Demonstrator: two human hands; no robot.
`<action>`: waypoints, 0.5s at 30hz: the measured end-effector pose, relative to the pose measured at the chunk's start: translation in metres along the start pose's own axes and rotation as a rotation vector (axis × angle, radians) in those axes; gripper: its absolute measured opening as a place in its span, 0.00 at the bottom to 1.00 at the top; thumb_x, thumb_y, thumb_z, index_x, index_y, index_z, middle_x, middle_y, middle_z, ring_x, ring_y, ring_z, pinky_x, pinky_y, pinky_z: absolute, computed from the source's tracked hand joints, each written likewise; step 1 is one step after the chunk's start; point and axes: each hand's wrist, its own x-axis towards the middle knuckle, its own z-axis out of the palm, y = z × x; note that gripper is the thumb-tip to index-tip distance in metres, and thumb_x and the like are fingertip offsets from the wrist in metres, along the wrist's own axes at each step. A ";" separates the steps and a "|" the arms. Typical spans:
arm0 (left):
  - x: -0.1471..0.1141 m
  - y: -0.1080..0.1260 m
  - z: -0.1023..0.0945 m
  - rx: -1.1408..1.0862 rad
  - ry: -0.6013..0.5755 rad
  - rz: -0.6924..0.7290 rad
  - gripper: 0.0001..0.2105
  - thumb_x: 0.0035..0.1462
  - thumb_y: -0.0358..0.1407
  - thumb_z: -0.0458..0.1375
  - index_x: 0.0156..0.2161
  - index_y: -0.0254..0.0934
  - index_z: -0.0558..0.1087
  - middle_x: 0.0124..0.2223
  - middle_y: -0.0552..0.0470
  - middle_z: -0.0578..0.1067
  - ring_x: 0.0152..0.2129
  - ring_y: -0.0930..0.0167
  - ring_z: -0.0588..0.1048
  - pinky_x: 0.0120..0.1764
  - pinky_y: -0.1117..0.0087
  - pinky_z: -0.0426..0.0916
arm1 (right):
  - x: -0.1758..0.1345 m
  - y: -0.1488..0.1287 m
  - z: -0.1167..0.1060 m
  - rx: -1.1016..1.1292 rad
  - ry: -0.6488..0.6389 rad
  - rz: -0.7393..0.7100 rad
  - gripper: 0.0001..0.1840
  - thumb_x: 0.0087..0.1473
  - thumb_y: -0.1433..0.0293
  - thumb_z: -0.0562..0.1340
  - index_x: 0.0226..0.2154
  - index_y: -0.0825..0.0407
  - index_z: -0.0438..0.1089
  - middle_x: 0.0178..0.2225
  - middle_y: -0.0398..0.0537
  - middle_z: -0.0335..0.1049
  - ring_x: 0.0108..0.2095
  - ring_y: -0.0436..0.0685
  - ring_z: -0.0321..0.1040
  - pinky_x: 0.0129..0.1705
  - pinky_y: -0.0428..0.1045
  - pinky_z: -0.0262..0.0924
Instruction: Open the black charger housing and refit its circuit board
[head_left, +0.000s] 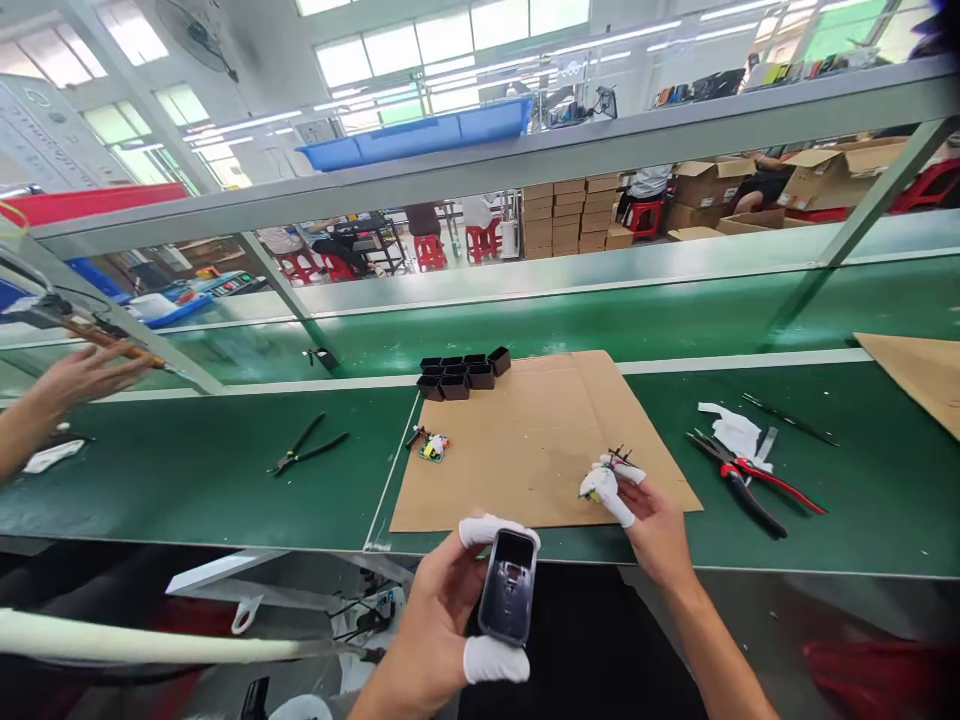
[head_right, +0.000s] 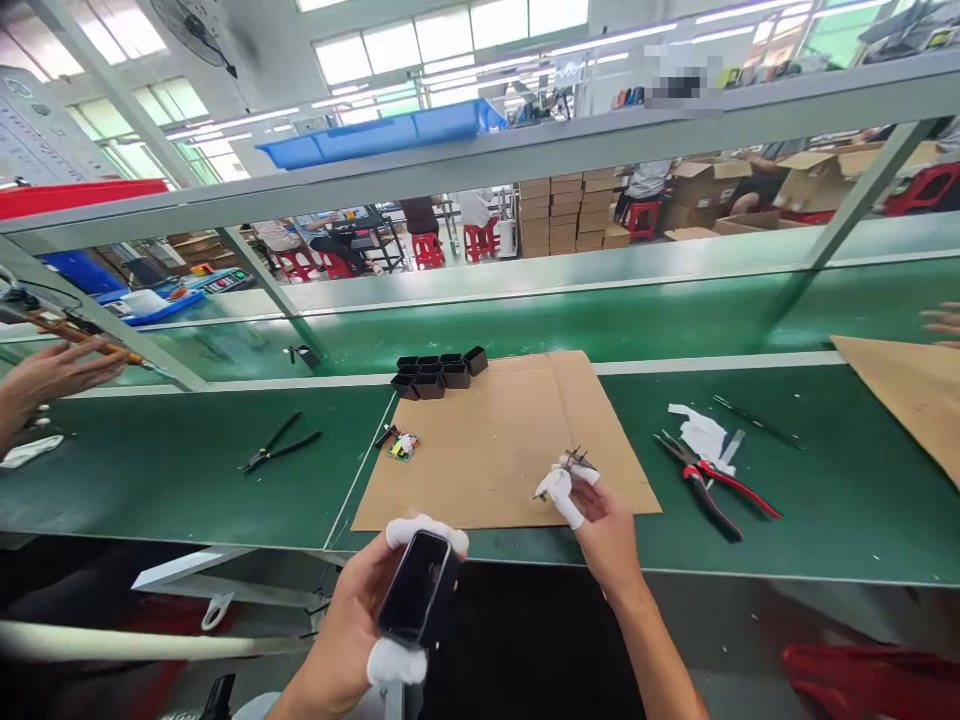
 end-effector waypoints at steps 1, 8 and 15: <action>-0.007 0.003 0.005 -0.015 0.004 -0.003 0.42 0.34 0.50 0.88 0.57 0.46 0.84 0.56 0.39 0.85 0.52 0.54 0.85 0.54 0.63 0.82 | 0.000 -0.001 0.000 0.000 -0.007 0.002 0.34 0.45 0.52 0.85 0.50 0.50 0.84 0.56 0.61 0.84 0.52 0.71 0.85 0.63 0.70 0.79; -0.038 0.022 0.027 0.047 -0.017 -0.051 0.39 0.33 0.44 0.88 0.55 0.50 0.85 0.55 0.43 0.85 0.52 0.56 0.86 0.57 0.66 0.80 | -0.005 -0.004 -0.003 -0.002 -0.037 0.019 0.37 0.41 0.53 0.86 0.51 0.51 0.83 0.56 0.61 0.84 0.53 0.71 0.84 0.67 0.73 0.74; -0.048 0.012 0.047 0.030 -0.012 -0.200 0.32 0.38 0.39 0.85 0.53 0.44 0.86 0.52 0.39 0.84 0.53 0.50 0.84 0.57 0.54 0.83 | 0.000 -0.002 -0.002 0.046 -0.038 0.007 0.35 0.39 0.58 0.88 0.49 0.50 0.83 0.56 0.61 0.84 0.56 0.75 0.83 0.69 0.78 0.70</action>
